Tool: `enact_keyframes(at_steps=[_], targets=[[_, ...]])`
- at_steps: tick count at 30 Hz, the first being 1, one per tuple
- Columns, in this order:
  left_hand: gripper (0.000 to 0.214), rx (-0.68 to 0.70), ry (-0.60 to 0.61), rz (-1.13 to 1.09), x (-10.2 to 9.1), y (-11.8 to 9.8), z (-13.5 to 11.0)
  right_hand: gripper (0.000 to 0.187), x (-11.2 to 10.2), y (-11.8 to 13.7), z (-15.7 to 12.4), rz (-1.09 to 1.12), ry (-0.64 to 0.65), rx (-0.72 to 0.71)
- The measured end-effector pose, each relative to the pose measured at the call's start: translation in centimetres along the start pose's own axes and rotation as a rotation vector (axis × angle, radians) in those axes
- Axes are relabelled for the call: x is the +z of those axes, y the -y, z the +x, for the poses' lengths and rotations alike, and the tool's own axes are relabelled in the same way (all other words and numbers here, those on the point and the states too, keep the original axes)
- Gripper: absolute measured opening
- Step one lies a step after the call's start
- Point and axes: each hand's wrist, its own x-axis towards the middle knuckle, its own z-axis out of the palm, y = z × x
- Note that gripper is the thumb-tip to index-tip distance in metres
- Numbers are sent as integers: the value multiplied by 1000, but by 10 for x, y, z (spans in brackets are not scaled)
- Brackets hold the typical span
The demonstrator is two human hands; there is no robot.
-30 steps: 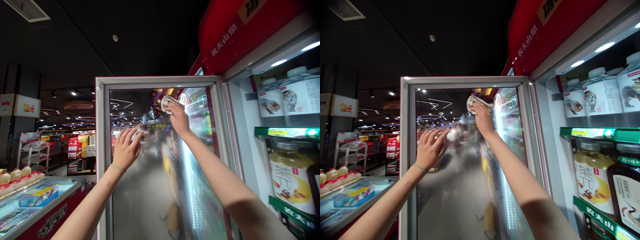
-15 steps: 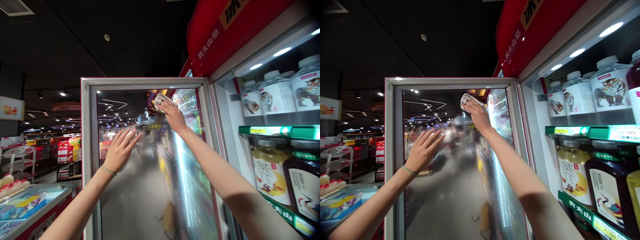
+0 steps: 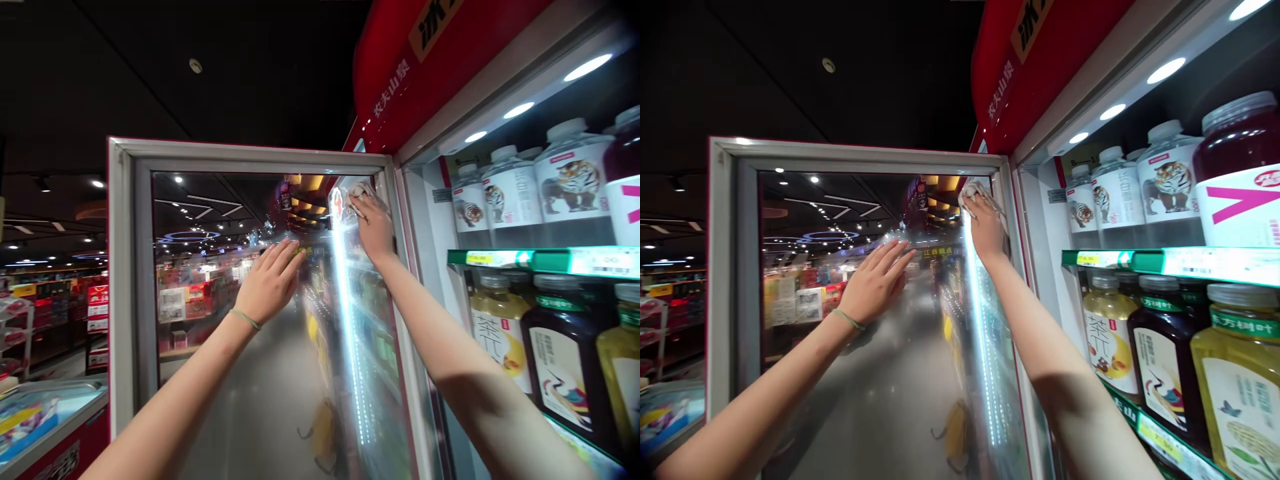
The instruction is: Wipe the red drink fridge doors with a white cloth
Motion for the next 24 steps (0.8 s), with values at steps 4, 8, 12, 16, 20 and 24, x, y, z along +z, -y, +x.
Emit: enact_keyframes(at_steps=[4,8,12,16,20,24], targets=[[56,-22,17,-21,0,3,-2,53,-6,-7,-12,-16,18,-26],[59,-18,31,-35,3,6,-2,61,-5,-8,-1,9,183,-162],[58,-11,46,-48,5,10,-4,61,-15,-21,1,-51,97,-52],[56,-1,34,-57,5,12,-5,52,-19,-25,-17,-101,86,-82],[56,-19,29,-75,4,10,-4,50,-26,-25,-17,-162,125,-148],[53,-9,35,-66,5,10,-4,38,-45,-26,-12,-304,174,-138]])
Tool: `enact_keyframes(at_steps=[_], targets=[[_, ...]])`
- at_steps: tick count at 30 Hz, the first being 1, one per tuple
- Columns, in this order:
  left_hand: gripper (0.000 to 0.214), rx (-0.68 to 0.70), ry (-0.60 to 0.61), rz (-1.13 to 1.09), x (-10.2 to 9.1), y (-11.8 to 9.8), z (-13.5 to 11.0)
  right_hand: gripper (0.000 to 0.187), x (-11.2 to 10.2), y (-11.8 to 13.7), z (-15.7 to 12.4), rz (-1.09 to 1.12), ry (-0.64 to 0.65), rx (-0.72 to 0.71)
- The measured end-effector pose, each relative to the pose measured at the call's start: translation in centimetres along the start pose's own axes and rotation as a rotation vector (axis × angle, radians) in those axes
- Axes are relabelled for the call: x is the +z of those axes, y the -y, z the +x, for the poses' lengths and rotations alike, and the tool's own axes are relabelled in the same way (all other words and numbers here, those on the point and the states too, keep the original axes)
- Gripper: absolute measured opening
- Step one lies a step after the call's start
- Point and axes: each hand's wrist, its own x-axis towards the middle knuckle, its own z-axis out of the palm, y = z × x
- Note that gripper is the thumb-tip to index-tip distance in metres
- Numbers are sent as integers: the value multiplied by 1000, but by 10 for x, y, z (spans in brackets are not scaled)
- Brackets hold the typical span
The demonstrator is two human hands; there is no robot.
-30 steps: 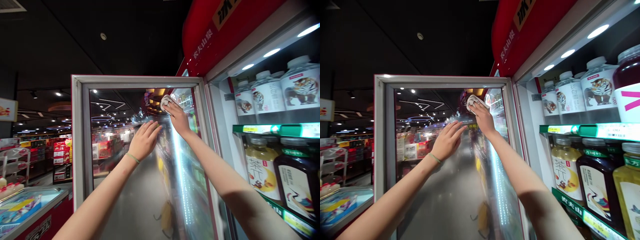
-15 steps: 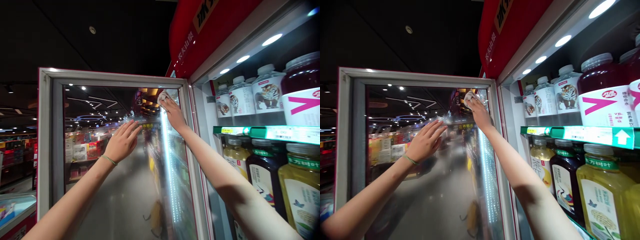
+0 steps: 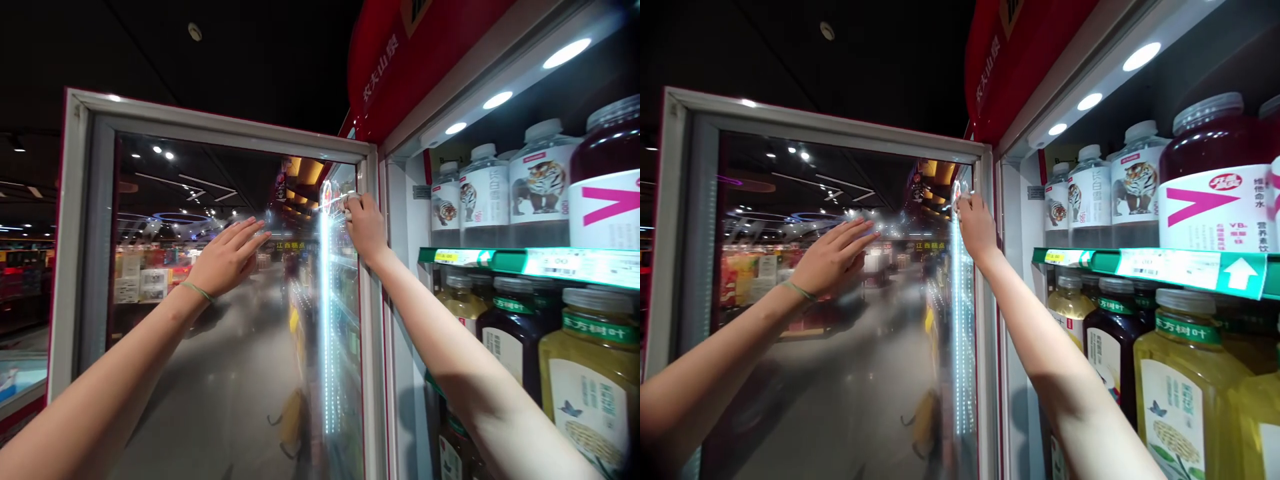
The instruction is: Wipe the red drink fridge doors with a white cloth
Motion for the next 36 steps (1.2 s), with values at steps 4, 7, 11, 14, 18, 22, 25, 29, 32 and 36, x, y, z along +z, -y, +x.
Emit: enact_keyframes(at_steps=[4,7,11,14,18,22,25,29,32,36], targets=[[56,-5,-4,-4,2,4,-2,28,-11,2,2,72,128,-145],[58,5,-4,-20,3,6,-3,28,-13,3,9,67,140,-183],[58,11,-15,-21,2,6,-4,30,-20,4,11,-116,175,-140],[57,19,-19,-24,2,6,-4,25,-25,7,12,-50,318,-230],[58,9,-29,-43,4,8,-4,25,-28,5,15,-26,259,-222],[57,17,-12,-45,3,9,-4,19,-29,1,13,-46,376,-181],[57,1,-5,-48,2,8,-4,19,-32,-1,11,25,384,-236],[54,6,-4,-38,1,7,-3,25,-37,-4,12,-115,444,-256],[51,24,-5,-16,1,6,-3,21,-40,-4,13,-48,570,-279],[51,24,-7,-10,1,3,-2,21,-42,-5,14,-15,455,-230]])
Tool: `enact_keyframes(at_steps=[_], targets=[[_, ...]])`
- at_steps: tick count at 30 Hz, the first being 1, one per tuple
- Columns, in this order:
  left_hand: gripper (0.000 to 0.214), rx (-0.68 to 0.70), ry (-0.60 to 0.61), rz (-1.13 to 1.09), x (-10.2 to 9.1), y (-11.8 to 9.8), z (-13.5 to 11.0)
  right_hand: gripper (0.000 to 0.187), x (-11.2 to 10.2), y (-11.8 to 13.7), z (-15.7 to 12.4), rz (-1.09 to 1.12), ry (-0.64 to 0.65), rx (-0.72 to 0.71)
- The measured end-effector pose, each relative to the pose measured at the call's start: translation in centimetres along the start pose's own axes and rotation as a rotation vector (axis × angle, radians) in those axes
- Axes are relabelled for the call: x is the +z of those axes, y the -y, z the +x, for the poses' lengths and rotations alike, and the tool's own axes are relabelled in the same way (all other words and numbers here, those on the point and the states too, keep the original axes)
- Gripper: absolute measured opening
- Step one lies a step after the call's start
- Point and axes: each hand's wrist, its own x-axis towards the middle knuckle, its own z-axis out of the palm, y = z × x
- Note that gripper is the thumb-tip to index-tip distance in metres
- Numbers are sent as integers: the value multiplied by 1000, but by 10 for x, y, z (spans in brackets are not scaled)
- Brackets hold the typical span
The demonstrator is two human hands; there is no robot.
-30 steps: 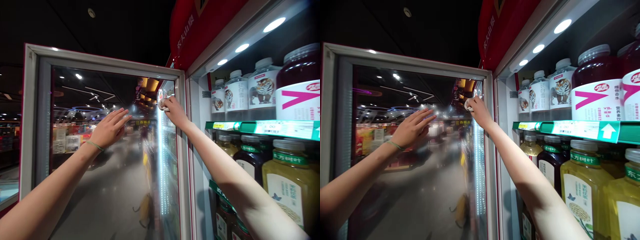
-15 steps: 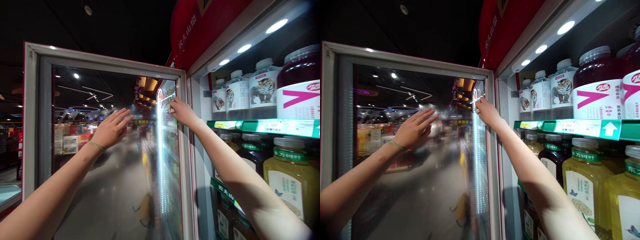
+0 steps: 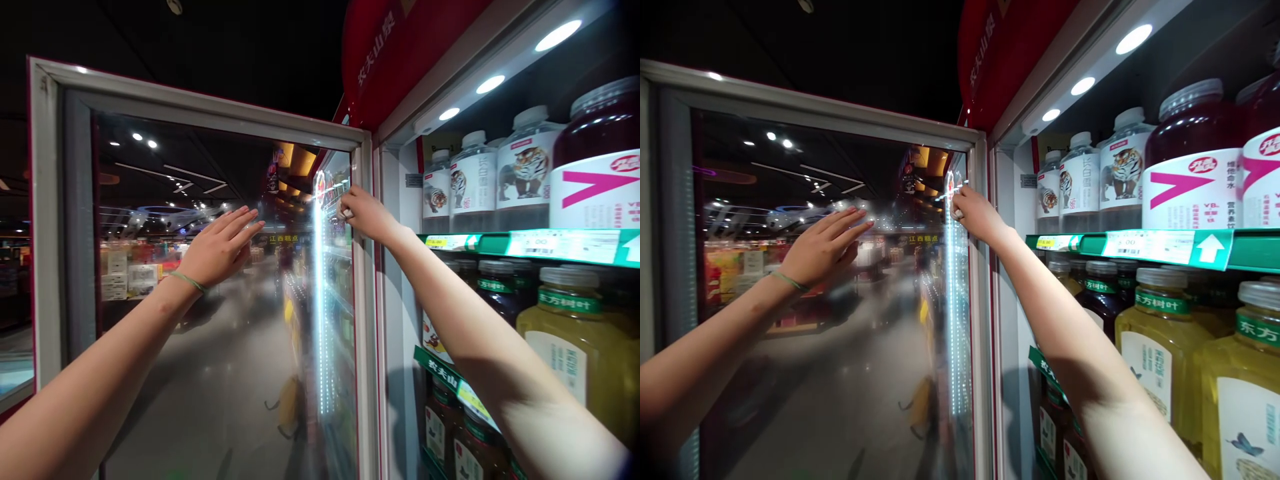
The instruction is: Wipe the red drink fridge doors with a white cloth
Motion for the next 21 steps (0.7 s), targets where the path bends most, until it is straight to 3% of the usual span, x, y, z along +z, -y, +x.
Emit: enact_keyframes(at_steps=[3,5,8,12,17,21], targets=[[53,2,-5,-11,0,0,-1,18,-1,3,0,83,188,-36],[53,2,-17,-19,1,0,-1,18,-1,5,1,129,148,-59],[54,-6,-21,-20,1,0,-2,17,-2,9,1,49,14,37],[53,-18,-8,3,1,-2,-2,15,1,17,5,106,181,25],[54,-13,-4,42,1,-5,-2,22,19,21,19,76,-163,50],[57,-19,-19,62,2,-4,-3,23,29,24,31,45,-220,57]])
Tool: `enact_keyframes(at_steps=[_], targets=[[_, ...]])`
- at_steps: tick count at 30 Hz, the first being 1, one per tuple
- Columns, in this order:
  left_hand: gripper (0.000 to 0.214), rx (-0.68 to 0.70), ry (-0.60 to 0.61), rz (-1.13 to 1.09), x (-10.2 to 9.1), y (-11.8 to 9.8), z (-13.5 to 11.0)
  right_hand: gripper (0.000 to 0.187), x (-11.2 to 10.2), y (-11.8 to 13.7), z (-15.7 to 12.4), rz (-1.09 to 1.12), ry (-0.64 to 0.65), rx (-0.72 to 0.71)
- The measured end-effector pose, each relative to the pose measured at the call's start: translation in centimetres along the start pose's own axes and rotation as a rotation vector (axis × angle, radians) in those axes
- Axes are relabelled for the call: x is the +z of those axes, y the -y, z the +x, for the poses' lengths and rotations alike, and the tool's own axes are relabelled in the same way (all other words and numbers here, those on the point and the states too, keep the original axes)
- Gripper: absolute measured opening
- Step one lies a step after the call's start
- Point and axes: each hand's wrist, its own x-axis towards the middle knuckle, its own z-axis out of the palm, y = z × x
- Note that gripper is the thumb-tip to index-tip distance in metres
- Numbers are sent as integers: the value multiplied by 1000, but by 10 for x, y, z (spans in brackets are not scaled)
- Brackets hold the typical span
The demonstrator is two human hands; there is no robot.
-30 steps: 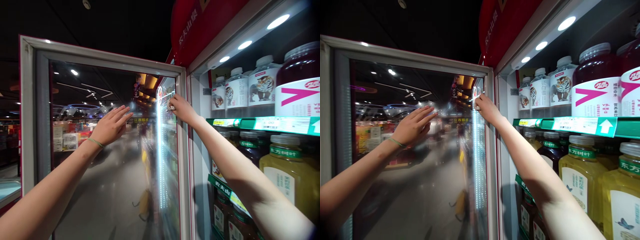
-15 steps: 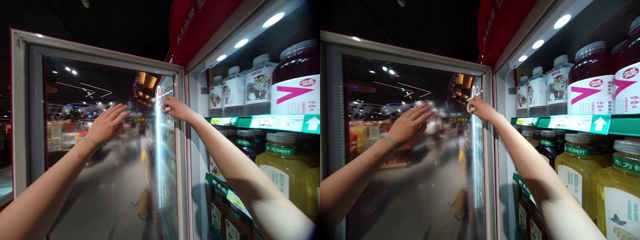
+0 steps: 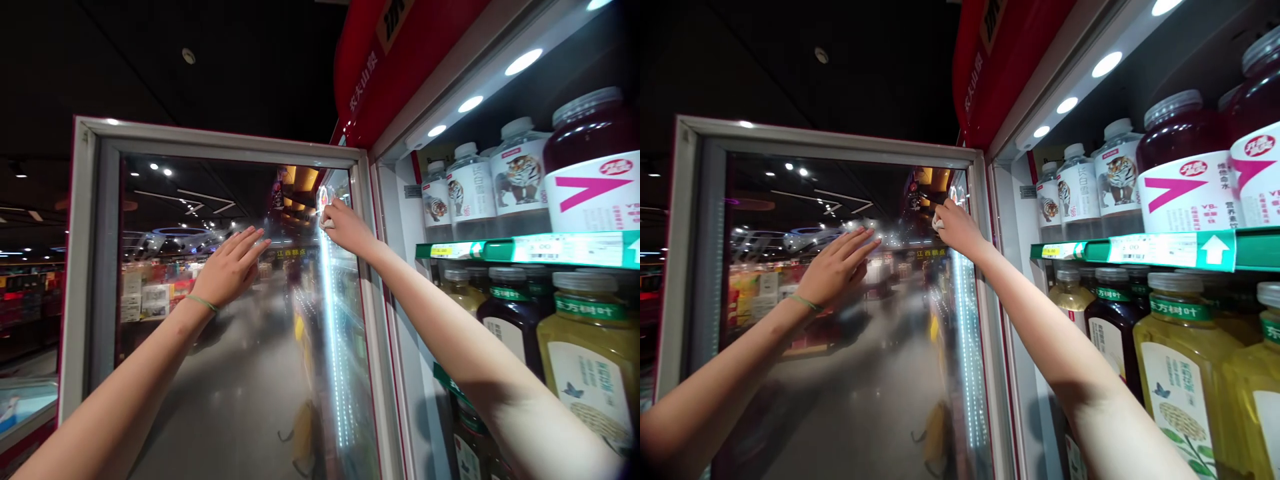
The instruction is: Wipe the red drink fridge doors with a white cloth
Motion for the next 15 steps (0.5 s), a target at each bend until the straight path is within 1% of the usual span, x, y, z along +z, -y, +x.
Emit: enact_keyframes(at_steps=[2,3,4,6,7,8,11,12,13,15], targets=[[56,24,-9,15,1,1,0,26,3,3,5,-35,-88,48],[55,35,-11,24,1,1,-1,28,4,5,6,-50,-116,46],[54,44,-11,32,1,2,-1,30,5,6,7,-57,-121,13],[54,45,-10,43,1,2,-1,33,6,6,7,-48,-87,-103],[55,41,-9,47,1,2,-2,34,7,5,7,-46,-78,-137],[55,35,-8,51,1,1,-2,33,7,5,8,-50,-87,-131],[56,35,-10,49,2,1,-2,34,11,5,12,-74,-173,5],[56,39,-11,44,2,1,-1,36,13,7,13,-72,-192,12],[55,43,-13,40,2,1,-1,37,15,8,14,-61,-193,-22],[55,46,-17,38,2,1,-1,39,18,8,13,-31,-154,-174]])
